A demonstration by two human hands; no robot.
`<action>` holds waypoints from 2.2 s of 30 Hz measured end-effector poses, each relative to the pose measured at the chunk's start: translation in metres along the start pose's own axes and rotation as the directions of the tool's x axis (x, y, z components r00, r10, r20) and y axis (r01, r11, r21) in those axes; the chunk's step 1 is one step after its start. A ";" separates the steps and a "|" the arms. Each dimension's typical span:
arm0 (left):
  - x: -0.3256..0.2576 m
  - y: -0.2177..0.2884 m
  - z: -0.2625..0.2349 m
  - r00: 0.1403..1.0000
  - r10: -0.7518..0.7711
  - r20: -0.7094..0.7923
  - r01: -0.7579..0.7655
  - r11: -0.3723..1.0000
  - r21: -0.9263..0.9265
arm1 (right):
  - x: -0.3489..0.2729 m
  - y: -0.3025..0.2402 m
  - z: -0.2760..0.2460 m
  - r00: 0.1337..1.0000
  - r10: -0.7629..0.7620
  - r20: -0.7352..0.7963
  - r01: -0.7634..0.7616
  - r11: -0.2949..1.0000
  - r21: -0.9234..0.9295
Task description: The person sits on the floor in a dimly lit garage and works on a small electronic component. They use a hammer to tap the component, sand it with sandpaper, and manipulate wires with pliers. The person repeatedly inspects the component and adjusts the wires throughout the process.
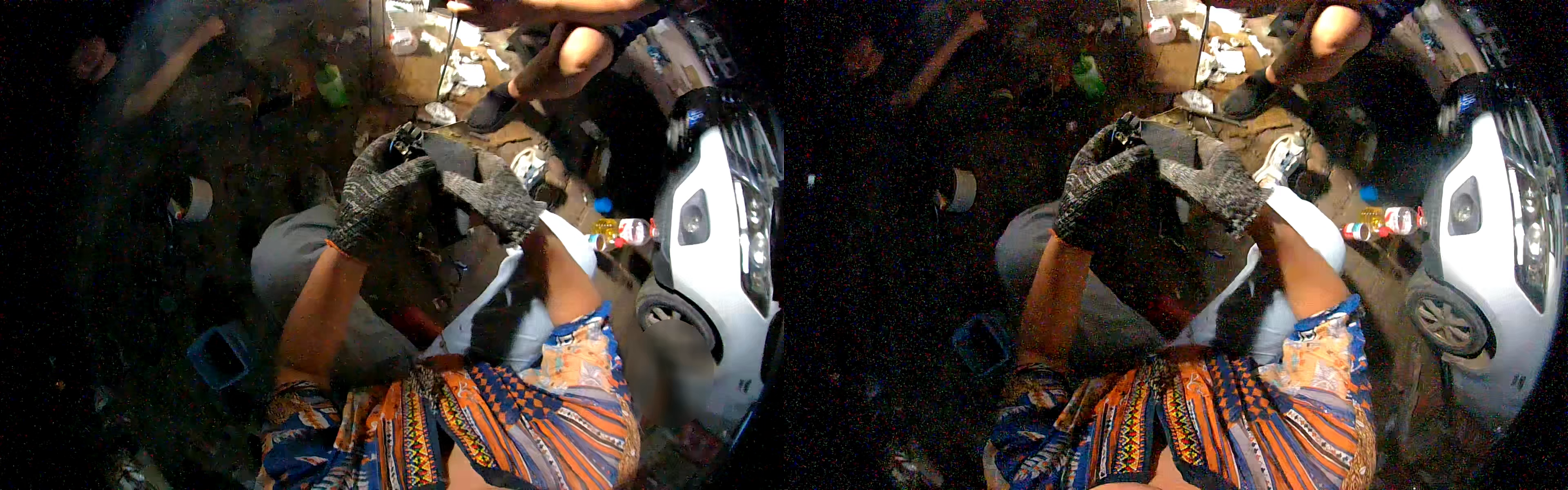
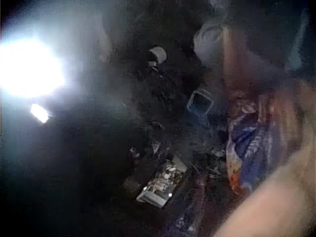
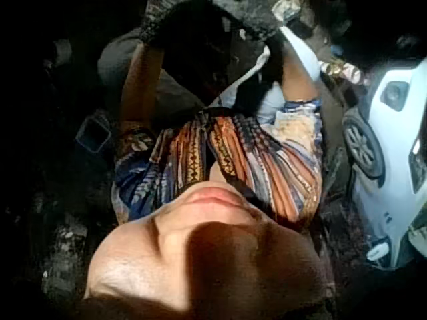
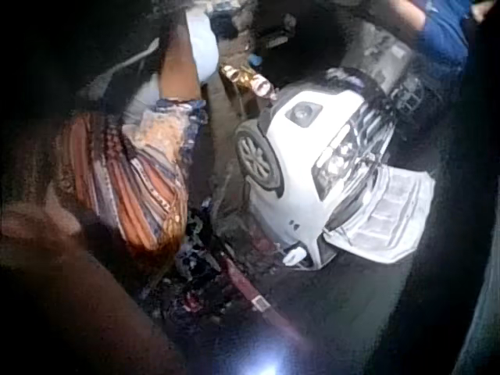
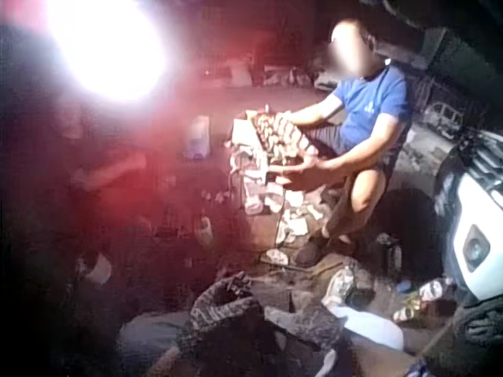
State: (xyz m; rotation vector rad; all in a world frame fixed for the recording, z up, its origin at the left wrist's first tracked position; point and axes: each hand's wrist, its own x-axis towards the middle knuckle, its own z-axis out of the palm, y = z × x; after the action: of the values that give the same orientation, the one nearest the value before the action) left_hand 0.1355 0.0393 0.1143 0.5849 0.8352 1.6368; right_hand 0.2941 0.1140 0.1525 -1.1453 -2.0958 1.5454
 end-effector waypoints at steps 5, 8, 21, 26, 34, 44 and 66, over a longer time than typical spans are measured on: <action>-0.002 0.011 -0.003 0.967 -0.208 -0.150 0.235 0.953 0.190 | -0.001 -0.001 0.011 0.992 0.092 0.091 -0.094 0.995 0.018; -0.001 0.014 0.002 0.972 -0.156 -0.176 0.190 0.962 0.198 | -0.002 -0.009 0.009 0.990 0.101 0.100 -0.107 0.993 0.058; 0.007 0.001 -0.006 0.952 -0.292 -0.091 0.303 0.941 0.152 | 0.005 -0.003 -0.010 0.990 0.034 -0.138 -0.013 0.989 0.148; 0.006 -0.005 0.003 0.936 -0.323 -0.138 0.341 0.931 0.132 | 0.008 0.001 -0.019 0.970 0.217 -0.111 -0.204 0.971 0.122; -0.002 -0.001 -0.006 0.940 -0.338 -0.033 0.339 0.928 0.157 | 0.011 0.020 -0.010 0.958 0.049 -0.282 -0.087 0.989 -0.123; 0.025 0.056 -0.019 0.968 -0.043 -0.249 0.098 0.972 0.213 | 0.020 -0.033 0.001 0.977 0.085 -0.193 -0.010 0.934 0.358; -0.002 0.011 0.014 0.885 -0.462 -0.047 0.454 0.837 0.305 | 0.008 0.013 -0.019 0.974 0.163 -0.159 -0.078 0.895 0.439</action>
State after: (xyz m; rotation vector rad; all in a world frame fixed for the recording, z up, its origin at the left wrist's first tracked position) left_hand 0.1397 0.0390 0.1315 0.5668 1.1253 1.0628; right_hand 0.3070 0.1335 0.1461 -1.2138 -1.4793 1.7594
